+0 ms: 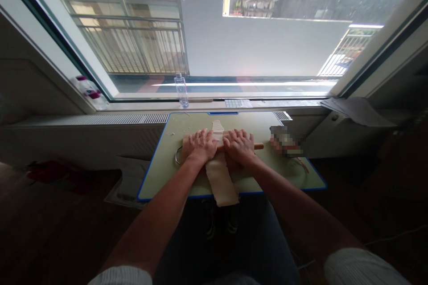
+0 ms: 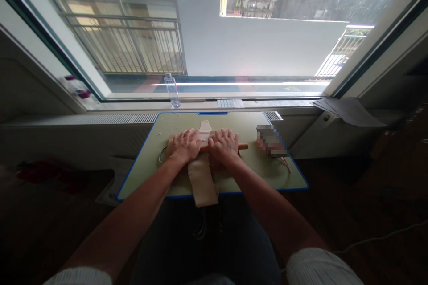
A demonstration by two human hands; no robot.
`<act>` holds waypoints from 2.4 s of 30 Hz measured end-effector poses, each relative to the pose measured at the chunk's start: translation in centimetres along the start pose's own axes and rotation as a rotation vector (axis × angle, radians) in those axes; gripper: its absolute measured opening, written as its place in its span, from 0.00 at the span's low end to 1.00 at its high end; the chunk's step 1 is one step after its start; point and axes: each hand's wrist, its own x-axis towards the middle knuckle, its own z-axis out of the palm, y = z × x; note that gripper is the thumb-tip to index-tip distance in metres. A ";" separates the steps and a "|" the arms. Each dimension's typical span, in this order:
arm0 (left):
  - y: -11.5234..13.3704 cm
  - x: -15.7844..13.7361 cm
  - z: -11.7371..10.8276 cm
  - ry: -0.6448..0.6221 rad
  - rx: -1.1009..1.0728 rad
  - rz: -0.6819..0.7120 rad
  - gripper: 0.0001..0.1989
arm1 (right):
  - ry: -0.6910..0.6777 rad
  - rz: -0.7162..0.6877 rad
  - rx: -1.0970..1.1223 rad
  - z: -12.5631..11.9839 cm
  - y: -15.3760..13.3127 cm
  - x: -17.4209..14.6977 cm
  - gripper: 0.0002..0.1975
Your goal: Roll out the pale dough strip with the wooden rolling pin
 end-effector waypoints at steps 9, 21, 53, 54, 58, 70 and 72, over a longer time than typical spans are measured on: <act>-1.1 7.8 0.2 -0.013 -0.019 0.023 0.27 | -0.189 0.096 0.154 1.0 0.3 8.9 0.39; -1.2 10.9 0.4 0.150 -0.010 0.048 0.21 | -0.178 0.117 0.163 1.8 0.4 11.7 0.37; -0.1 1.3 0.7 0.143 -0.002 -0.046 0.26 | 0.013 -0.045 -0.006 0.6 -0.7 2.5 0.30; -0.3 2.1 0.6 0.130 -0.002 -0.047 0.25 | 0.011 -0.051 -0.004 0.7 -0.8 3.1 0.30; -1.1 5.6 0.3 0.029 -0.016 -0.027 0.25 | -0.044 0.021 0.047 0.9 -0.9 6.1 0.35; -2.2 11.8 1.2 -0.003 -0.044 0.003 0.28 | -0.200 0.109 0.166 1.2 -0.8 11.8 0.42; -2.2 11.6 1.2 0.014 -0.046 0.004 0.27 | -0.201 0.119 0.170 1.2 -0.8 11.6 0.39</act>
